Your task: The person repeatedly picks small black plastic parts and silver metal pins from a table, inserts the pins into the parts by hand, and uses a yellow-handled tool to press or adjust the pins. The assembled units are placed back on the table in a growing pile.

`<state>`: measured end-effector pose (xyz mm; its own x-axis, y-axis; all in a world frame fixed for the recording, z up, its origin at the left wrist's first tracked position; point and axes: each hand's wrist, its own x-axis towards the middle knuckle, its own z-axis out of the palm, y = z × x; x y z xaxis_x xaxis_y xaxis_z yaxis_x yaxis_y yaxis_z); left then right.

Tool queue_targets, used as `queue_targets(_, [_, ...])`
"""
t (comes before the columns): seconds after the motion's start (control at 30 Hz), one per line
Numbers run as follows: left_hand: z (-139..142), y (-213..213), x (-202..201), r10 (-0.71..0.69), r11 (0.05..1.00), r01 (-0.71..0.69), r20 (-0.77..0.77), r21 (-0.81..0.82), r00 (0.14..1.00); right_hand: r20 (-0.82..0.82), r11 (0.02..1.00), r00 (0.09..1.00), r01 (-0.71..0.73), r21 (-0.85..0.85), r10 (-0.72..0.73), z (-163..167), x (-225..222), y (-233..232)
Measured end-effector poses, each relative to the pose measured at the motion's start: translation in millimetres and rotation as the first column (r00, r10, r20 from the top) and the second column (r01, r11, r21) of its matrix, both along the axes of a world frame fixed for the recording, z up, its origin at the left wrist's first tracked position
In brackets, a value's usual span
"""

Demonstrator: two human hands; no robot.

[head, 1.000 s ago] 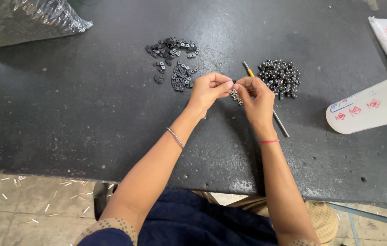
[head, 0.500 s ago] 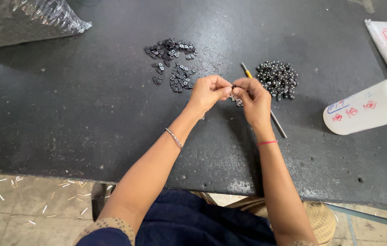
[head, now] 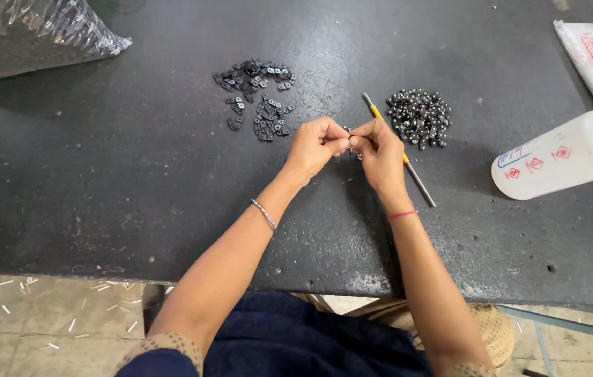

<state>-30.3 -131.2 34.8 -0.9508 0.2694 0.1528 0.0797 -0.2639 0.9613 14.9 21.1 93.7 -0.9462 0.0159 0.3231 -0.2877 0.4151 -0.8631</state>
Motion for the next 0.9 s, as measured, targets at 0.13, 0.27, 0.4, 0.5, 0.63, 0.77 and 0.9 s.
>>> queue_targets(0.13, [14,-6,2,-0.024,1.000,0.024,0.044,0.005,0.999,-0.056,0.996,0.998,0.028,0.080,-0.024,10,1,12])
queue_targets(0.27, [26,-20,-2,0.013,0.999,-0.017,0.090,0.047,0.996,-0.235,0.902,0.941,0.308,0.303,-0.243,15,3,34])
queue_targets(0.4, [31,-32,-7,0.011,0.994,-0.022,0.097,0.105,0.995,-0.237,0.809,0.928,0.368,0.459,-0.287,6,2,44])
queue_targets(0.5, [31,-34,-8,0.012,0.994,-0.024,0.108,0.109,0.994,-0.258,0.780,0.917,0.395,0.486,-0.304,-1,-1,46])
queue_targets(0.63, [30,-32,-7,0.027,0.997,-0.030,0.052,0.072,0.998,-0.275,0.736,0.907,0.420,0.531,-0.320,-6,-3,47])
queue_targets(0.77, [28,-31,-7,0.056,0.998,-0.056,-0.007,0.036,0.998,-0.315,0.705,0.902,0.429,0.565,-0.296,-9,-4,45])
queue_targets(0.9, [26,-32,-9,0.051,0.994,-0.048,-0.030,0.095,0.998,-0.355,0.749,0.905,0.401,0.527,-0.234,-10,-4,45])
